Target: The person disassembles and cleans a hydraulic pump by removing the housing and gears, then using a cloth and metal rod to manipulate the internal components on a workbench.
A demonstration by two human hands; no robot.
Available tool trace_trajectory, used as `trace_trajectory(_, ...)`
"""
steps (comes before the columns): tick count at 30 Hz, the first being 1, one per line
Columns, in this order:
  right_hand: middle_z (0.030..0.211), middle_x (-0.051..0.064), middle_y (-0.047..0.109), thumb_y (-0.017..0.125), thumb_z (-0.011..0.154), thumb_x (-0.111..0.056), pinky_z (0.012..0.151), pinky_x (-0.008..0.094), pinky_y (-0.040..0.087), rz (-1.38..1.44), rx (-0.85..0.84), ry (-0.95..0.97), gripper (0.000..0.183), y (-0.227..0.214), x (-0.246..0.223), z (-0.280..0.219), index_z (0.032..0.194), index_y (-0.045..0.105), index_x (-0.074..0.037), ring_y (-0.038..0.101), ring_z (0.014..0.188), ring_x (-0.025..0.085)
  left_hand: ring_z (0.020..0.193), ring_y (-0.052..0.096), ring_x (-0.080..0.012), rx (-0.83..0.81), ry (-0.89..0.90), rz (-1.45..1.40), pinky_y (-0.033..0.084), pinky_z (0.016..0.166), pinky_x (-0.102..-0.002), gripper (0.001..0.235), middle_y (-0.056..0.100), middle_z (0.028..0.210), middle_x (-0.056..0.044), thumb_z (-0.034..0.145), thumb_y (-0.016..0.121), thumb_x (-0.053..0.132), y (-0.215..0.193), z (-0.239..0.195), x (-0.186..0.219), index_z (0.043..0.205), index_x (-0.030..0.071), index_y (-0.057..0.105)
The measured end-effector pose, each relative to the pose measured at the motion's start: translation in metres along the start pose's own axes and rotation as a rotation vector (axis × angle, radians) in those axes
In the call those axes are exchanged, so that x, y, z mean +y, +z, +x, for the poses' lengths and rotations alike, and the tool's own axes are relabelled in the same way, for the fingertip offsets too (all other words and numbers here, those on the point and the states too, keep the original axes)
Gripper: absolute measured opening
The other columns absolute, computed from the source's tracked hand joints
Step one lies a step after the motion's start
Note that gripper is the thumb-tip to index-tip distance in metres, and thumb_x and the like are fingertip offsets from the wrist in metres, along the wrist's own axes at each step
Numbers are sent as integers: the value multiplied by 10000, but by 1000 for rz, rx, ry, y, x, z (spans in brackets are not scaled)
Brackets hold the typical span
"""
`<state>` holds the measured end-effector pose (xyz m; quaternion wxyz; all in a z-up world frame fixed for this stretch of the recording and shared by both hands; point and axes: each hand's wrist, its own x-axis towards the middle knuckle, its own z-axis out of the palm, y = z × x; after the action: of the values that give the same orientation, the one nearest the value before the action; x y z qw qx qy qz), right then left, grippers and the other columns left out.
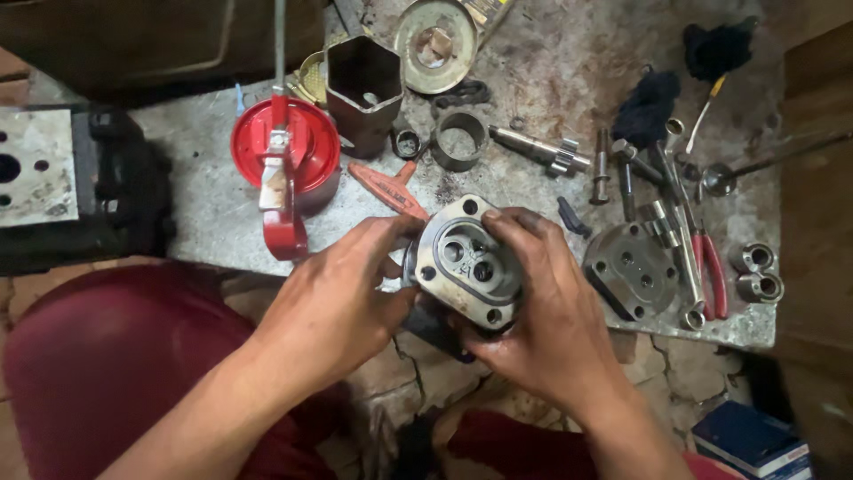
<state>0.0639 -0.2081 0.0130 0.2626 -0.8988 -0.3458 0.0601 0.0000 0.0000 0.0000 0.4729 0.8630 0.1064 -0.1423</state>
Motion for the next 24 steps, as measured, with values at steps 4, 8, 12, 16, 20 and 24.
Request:
trace_trajectory(4, 1381, 168, 536, 952, 528, -265, 963, 453, 553, 22, -32, -36, 1048, -2, 6, 1, 1435, 440, -151, 600, 1255, 381, 1140, 662, -344, 53, 190, -80, 536, 913, -405, 821, 605, 1397, -125, 750, 804, 150, 8, 1, -13, 1496, 139, 460)
trace_trajectory(8, 1387, 208, 519, 955, 527, -226, 945, 448, 553, 60, -29, -16, 1023, -2, 7, -3, 1419, 460, -152, 594, 1248, 406, 1187, 633, -369, 93, 336, -62, 525, 925, -413, 829, 626, 1336, -159, 697, 815, 102, 9, 5, -17, 1454, 86, 478)
trace_trajectory(12, 1334, 180, 544, 946, 546, -218, 967, 430, 554, 147, 6, 55, 1041, 6, 8, -5, 1436, 413, -138, 622, 1226, 381, 1207, 645, -353, 100, 383, -79, 541, 940, -390, 814, 640, 1338, -154, 700, 825, 123, 6, 12, -17, 1442, 76, 492)
trace_trajectory(16, 1340, 202, 515, 937, 550, -201, 1000, 457, 518, 113, 17, 48, 1043, 13, 16, -5, 1433, 389, -112, 577, 1250, 405, 1171, 647, -343, -2, 247, -152, 538, 915, -385, 821, 625, 1360, -143, 728, 823, 118, 4, 14, -19, 1474, 90, 483)
trace_trajectory(20, 1340, 212, 499, 936, 568, -214, 1008, 464, 508, 103, 30, -3, 1035, 15, 22, -7, 1436, 382, -107, 561, 1249, 412, 1189, 652, -349, 48, 331, -142, 549, 935, -379, 775, 638, 1334, -152, 726, 810, 65, 2, 19, -19, 1436, 59, 499)
trace_trajectory(24, 1352, 227, 491, 939, 547, -217, 976, 466, 514, 103, 21, 59, 1035, 18, 24, -13, 1427, 404, -117, 555, 1256, 435, 1196, 646, -354, 27, 335, -176, 539, 939, -382, 757, 646, 1314, -152, 726, 817, 59, 2, 19, -20, 1421, 52, 518)
